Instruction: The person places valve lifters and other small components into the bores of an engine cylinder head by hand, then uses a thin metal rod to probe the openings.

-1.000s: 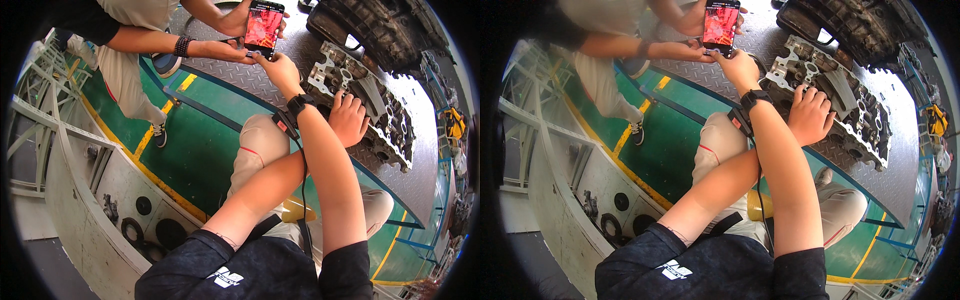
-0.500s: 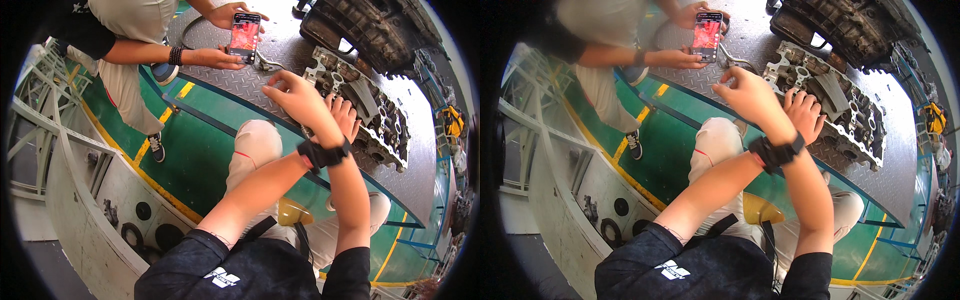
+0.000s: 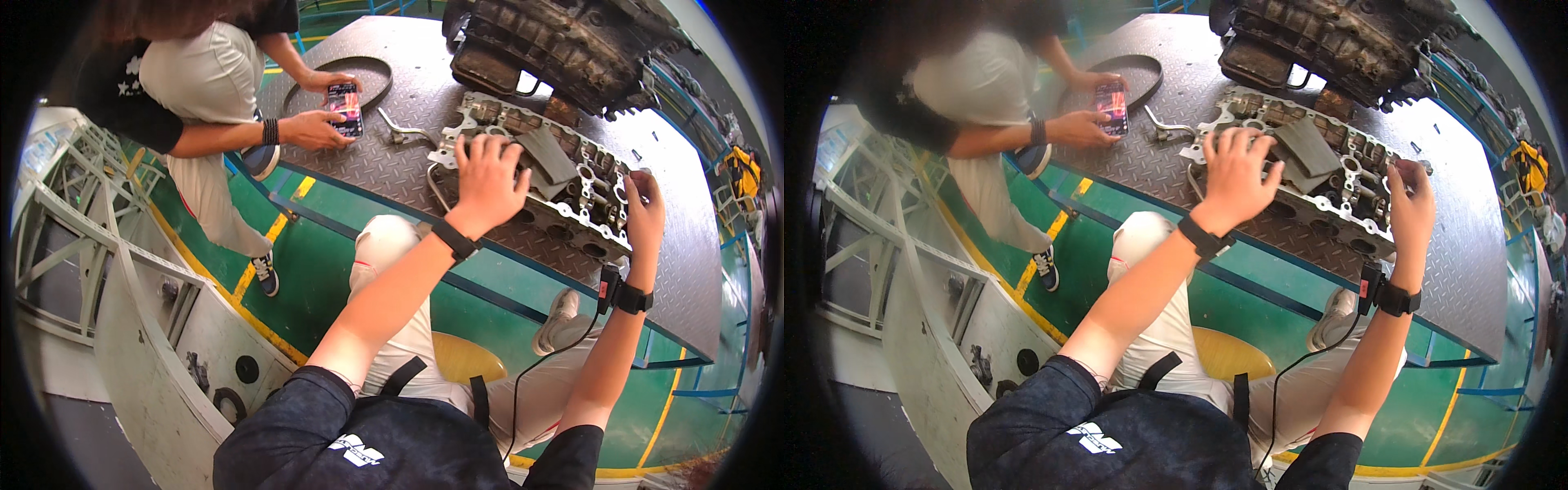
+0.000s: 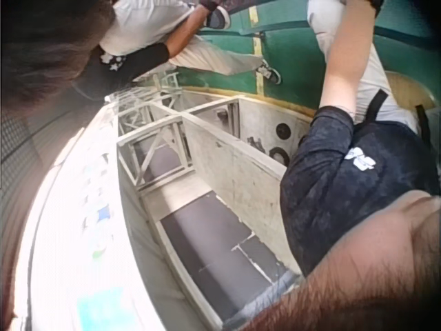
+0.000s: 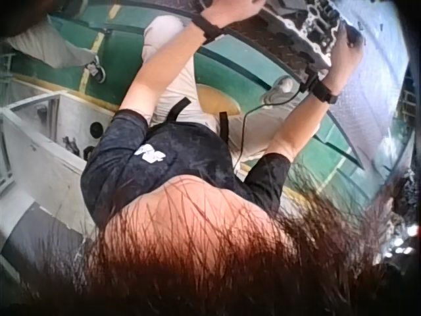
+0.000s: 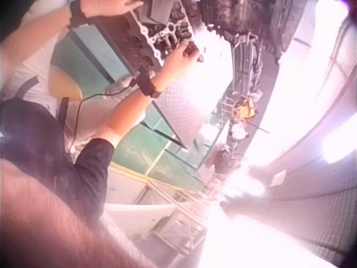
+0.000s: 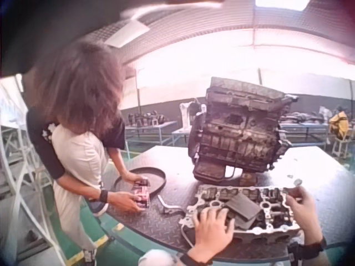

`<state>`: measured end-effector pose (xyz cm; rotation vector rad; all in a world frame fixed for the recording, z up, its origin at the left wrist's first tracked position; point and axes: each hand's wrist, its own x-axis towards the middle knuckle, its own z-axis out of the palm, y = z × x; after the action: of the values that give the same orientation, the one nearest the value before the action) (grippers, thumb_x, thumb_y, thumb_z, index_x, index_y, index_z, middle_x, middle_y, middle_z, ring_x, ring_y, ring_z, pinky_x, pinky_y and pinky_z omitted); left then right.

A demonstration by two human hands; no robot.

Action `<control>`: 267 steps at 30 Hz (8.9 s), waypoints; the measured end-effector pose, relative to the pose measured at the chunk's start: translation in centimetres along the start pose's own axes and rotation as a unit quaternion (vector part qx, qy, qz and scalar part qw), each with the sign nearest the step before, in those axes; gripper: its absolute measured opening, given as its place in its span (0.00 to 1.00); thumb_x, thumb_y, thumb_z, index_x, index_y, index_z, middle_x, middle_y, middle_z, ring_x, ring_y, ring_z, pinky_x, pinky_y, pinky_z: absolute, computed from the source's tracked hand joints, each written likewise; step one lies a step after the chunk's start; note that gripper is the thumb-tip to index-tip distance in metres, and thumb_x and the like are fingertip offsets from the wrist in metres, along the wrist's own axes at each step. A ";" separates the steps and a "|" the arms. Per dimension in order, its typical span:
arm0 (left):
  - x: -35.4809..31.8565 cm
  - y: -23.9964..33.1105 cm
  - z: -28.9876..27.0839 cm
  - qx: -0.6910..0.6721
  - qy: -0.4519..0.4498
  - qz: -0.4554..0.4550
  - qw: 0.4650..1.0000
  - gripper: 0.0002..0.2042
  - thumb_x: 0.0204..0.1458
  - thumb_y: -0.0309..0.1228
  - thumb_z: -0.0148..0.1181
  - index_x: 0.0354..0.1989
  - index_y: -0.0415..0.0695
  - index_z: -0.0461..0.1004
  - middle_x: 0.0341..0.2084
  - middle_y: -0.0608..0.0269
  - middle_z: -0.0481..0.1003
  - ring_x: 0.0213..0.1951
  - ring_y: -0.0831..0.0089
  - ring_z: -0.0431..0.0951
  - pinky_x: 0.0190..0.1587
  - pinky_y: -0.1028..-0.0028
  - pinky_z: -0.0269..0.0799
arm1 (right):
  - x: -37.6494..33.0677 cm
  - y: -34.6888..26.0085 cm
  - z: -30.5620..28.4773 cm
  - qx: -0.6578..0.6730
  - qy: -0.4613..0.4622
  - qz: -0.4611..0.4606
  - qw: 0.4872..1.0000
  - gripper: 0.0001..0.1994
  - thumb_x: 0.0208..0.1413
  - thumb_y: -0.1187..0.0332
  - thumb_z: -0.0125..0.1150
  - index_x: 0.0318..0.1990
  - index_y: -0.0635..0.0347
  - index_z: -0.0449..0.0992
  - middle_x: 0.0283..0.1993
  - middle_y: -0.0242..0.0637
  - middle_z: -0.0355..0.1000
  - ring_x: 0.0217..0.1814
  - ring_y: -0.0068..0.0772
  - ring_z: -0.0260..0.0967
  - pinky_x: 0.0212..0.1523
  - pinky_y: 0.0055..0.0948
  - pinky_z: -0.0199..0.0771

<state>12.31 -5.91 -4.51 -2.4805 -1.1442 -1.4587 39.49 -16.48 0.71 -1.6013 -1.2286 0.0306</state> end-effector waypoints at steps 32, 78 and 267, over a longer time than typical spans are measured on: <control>3.8 -2.4 2.1 0.133 -0.227 -0.082 0.961 0.25 0.57 0.42 0.59 0.62 0.48 0.72 0.59 0.54 0.72 0.67 0.55 0.64 0.72 0.38 0.43 | -2.3 4.2 -0.6 -0.319 0.071 -0.038 0.944 0.13 0.61 0.59 0.62 0.48 0.54 0.82 0.50 0.39 0.78 0.54 0.50 0.73 0.55 0.44 0.72; 3.6 -2.8 1.9 0.092 -0.171 -0.055 0.979 0.16 0.50 0.38 0.60 0.46 0.51 0.83 0.52 0.59 0.78 0.64 0.59 0.67 0.67 0.48 0.52 | 0.9 5.3 -4.1 -0.220 0.082 0.060 0.970 0.12 0.53 0.56 0.71 0.36 0.53 0.86 0.44 0.39 0.80 0.49 0.46 0.77 0.48 0.41 0.75; 4.2 -2.4 2.0 0.093 -0.217 -0.066 0.970 0.25 0.52 0.46 0.61 0.57 0.49 0.76 0.55 0.54 0.75 0.63 0.53 0.67 0.67 0.45 0.53 | -7.1 -1.8 -2.3 0.287 -0.046 0.020 0.957 0.07 0.67 0.70 0.60 0.41 0.66 0.76 0.33 0.32 0.76 0.38 0.22 0.76 0.43 0.23 0.76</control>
<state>13.53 -0.93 -3.14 -2.7027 -1.4566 -0.7943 36.20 -23.24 -0.75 -1.1222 -1.1252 0.4528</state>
